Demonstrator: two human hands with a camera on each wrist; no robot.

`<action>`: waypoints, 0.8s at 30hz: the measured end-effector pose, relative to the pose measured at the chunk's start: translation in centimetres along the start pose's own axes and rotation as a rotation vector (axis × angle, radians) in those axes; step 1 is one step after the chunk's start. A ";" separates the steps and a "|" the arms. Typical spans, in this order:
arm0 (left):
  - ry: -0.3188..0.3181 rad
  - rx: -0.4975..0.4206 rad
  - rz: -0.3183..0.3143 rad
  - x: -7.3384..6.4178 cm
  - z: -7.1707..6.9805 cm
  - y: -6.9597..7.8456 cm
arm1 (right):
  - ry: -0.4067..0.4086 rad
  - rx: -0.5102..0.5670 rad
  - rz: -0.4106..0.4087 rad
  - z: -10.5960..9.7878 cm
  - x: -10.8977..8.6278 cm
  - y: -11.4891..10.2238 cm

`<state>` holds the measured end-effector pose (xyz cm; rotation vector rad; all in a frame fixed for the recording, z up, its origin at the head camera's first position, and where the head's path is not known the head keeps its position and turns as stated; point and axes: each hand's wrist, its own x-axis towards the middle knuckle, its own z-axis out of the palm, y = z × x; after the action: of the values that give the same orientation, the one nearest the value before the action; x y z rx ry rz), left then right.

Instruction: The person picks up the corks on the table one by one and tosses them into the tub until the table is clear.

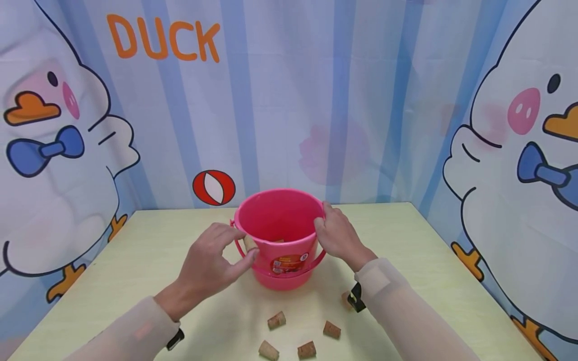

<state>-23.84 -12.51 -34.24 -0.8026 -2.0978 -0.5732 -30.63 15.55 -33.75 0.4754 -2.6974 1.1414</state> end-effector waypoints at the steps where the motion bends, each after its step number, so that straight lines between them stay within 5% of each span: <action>1: 0.001 0.005 -0.002 0.1 0.0 0.0 | 0.000 -0.001 -0.001 0.0 0.0 0.0; 24: 0.004 0.043 -0.041 1.7 0.7 0.0 | 0.008 -0.020 -0.002 0.0 0.0 0.0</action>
<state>-25.04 -11.47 -33.26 -0.7351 -2.1206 -0.5494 -30.66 15.54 -33.75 0.4690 -2.6980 1.1126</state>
